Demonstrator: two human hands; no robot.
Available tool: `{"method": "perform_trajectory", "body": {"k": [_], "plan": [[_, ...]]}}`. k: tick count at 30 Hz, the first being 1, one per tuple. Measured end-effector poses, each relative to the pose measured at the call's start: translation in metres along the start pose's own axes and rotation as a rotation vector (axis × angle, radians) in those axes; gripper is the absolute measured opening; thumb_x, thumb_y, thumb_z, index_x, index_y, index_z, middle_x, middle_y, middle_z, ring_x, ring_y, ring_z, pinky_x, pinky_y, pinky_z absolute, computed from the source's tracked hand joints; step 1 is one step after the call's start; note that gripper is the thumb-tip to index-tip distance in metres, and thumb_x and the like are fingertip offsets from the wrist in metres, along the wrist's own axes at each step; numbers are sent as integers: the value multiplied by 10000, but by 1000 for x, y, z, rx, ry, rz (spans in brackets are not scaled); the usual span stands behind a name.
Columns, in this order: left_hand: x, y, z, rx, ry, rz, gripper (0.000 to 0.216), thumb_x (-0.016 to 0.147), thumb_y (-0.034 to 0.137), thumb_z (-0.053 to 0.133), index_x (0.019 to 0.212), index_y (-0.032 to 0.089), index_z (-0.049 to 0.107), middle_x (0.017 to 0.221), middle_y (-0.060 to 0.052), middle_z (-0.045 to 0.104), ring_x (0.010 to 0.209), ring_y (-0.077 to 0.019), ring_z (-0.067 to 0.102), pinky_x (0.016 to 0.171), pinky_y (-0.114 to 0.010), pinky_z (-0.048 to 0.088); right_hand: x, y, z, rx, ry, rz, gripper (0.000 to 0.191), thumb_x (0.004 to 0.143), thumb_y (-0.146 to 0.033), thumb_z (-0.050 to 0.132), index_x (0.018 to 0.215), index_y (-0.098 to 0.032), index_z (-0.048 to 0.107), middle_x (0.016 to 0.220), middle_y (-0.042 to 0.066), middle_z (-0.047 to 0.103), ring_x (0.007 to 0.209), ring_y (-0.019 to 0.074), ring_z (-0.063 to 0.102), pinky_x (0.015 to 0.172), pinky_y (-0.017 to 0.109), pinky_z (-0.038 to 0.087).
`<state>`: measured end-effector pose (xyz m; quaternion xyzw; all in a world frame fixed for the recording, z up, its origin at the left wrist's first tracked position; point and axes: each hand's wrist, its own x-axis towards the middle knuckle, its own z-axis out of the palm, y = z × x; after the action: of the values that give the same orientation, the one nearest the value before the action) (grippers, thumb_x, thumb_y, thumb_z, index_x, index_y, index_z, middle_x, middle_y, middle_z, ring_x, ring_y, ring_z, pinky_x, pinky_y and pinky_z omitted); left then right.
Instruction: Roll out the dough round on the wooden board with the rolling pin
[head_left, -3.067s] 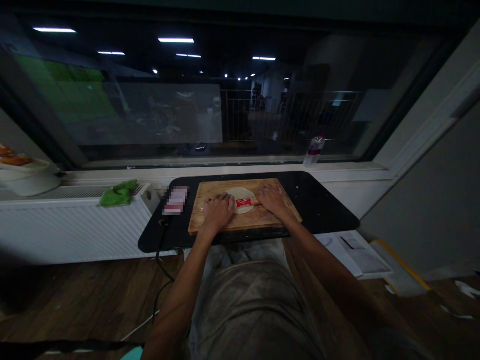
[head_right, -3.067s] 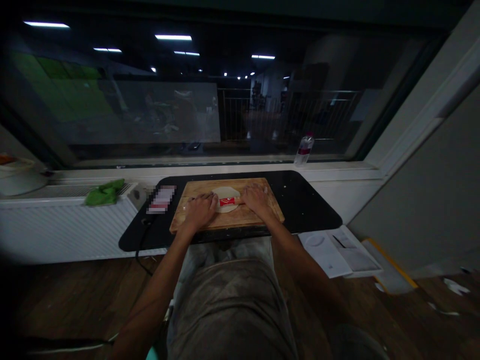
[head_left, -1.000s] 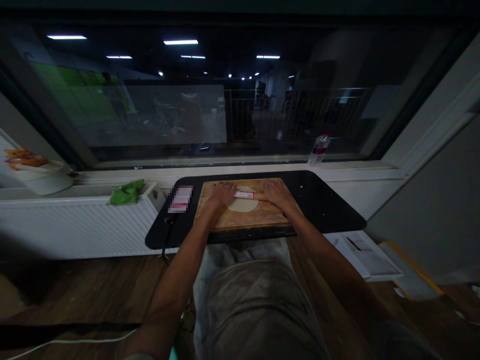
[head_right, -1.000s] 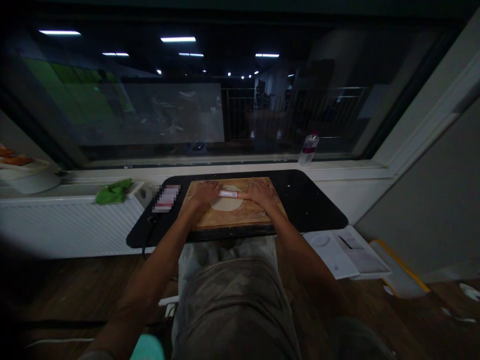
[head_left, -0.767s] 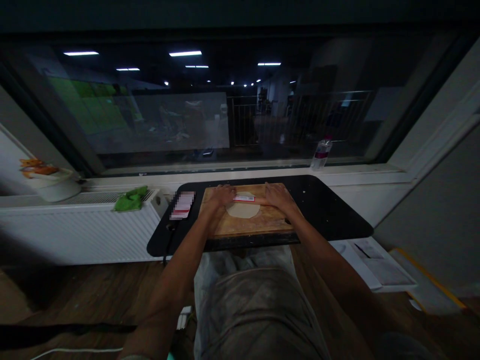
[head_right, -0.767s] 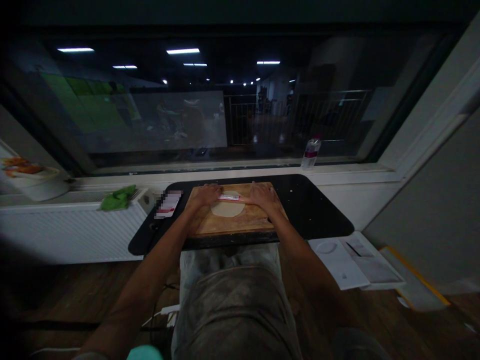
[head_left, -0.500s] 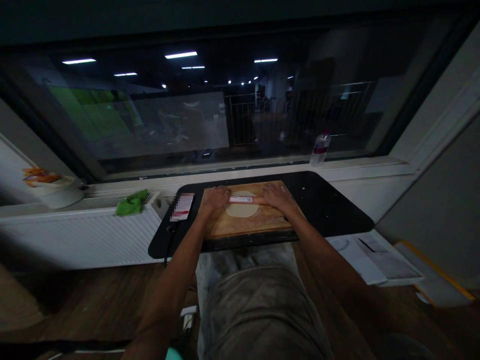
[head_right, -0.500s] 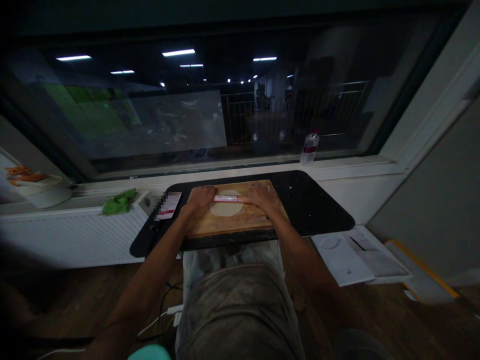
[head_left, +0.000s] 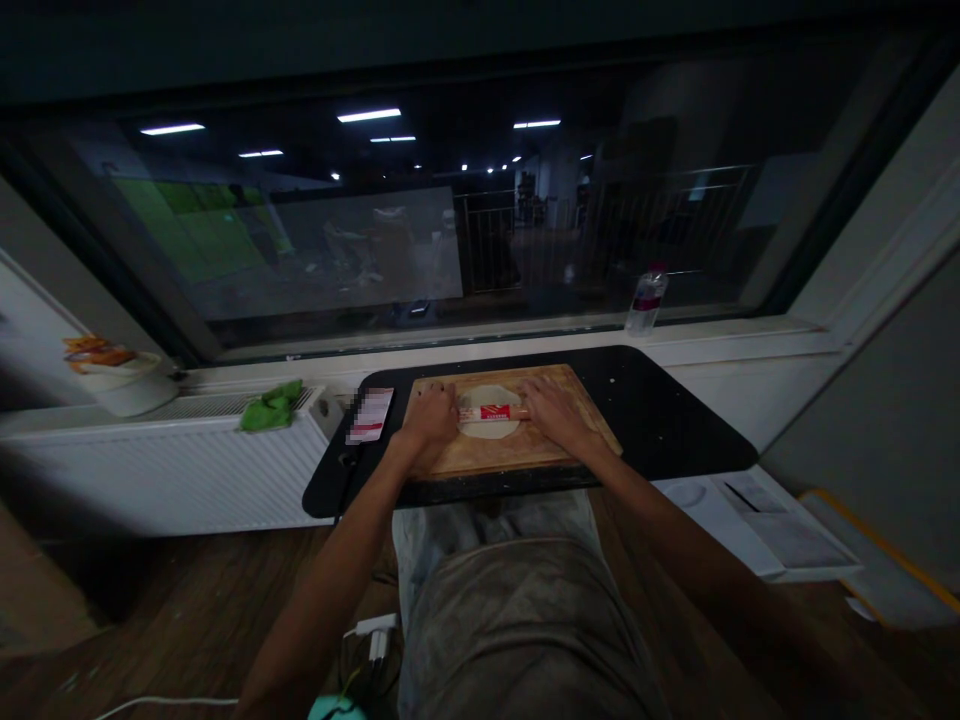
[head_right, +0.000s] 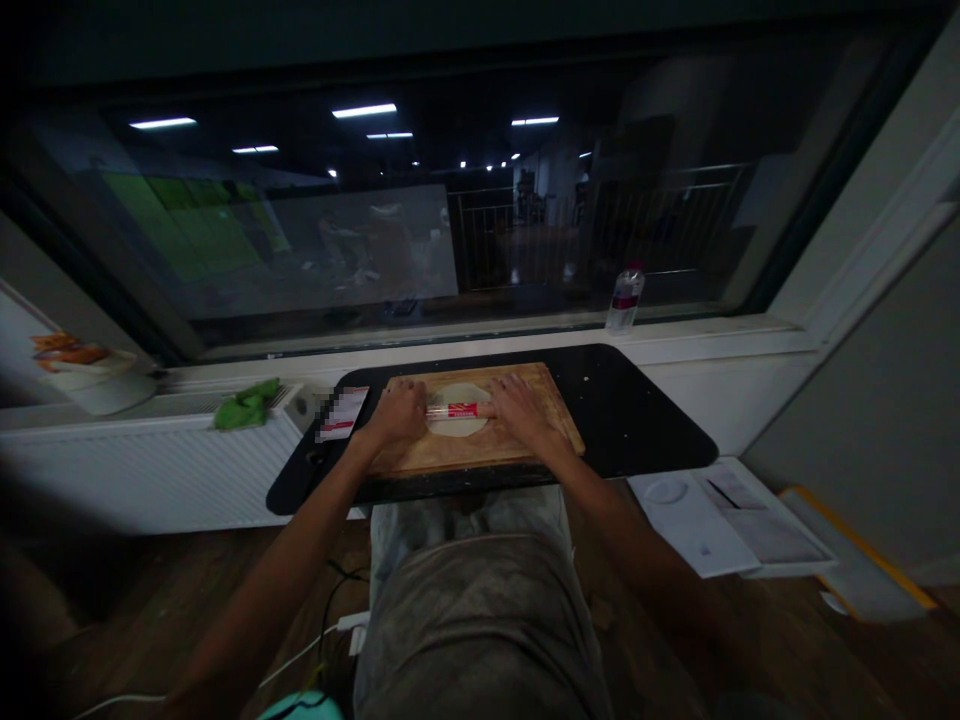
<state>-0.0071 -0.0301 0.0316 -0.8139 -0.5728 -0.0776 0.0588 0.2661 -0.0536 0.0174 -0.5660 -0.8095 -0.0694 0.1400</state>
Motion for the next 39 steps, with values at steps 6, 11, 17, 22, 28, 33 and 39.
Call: {"method": "perform_trajectory", "body": {"k": [6, 11, 17, 22, 28, 33, 39], "plan": [[13, -1, -6, -21, -98, 45, 339, 1069, 258, 530, 1280, 145, 771, 1347, -200, 775, 1271, -314, 738, 1118, -380, 540, 16, -6, -10, -50, -91, 53, 503, 1153, -192, 386, 1614, -97, 565, 1443, 217, 755, 1339, 310, 706, 1130, 378, 499], [19, 10, -8, -32, -4, -120, 488, 1160, 399, 386, 1296, 140, 777, 1304, -214, 799, 1263, -342, 748, 1120, -426, 534, 27, -11, -9, -88, -143, 158, 530, 1190, -311, 273, 1569, -121, 592, 1375, 218, 789, 1268, 345, 746, 1036, 391, 544], [47, 12, -7, -65, -21, -243, 578, 1161, 429, 344, 1169, 139, 844, 1203, -214, 835, 1138, -353, 807, 1013, -435, 604, 55, -1, -7, -73, -198, 179, 498, 1193, -277, 295, 1507, -87, 631, 1432, 232, 762, 1324, 336, 719, 1132, 396, 482], [70, 5, -2, -96, -58, -233, 574, 1147, 456, 389, 1127, 130, 860, 1211, -226, 836, 1141, -371, 814, 1012, -447, 620, 82, 9, -7, -67, -284, 174, 472, 1180, -286, 354, 1311, -144, 785, 1297, 176, 828, 1206, 298, 772, 1029, 348, 517], [73, -1, 5, -130, -174, -242, 526, 1139, 453, 434, 1141, 159, 871, 1197, -216, 844, 1150, -341, 812, 1020, -414, 608, 78, 10, -9, -39, -411, 66, 468, 1166, -257, 385, 1208, -173, 843, 1205, 152, 848, 1124, 284, 781, 969, 340, 510], [59, 2, 7, -135, -227, -193, 530, 1140, 427, 421, 1095, 199, 897, 1179, -189, 860, 1140, -348, 812, 978, -405, 590, 49, 7, -8, 39, -343, -4, 392, 1175, -258, 426, 1183, -202, 814, 1200, 114, 841, 1179, 272, 760, 1006, 346, 488], [30, 19, -2, -185, -220, -216, 476, 1126, 385, 452, 1066, 266, 909, 1150, -154, 876, 1091, -315, 815, 940, -393, 560, 23, -3, -3, 97, -401, 111, 411, 1179, -315, 409, 1144, -257, 814, 1128, 102, 863, 990, 267, 809, 852, 353, 501]]}}
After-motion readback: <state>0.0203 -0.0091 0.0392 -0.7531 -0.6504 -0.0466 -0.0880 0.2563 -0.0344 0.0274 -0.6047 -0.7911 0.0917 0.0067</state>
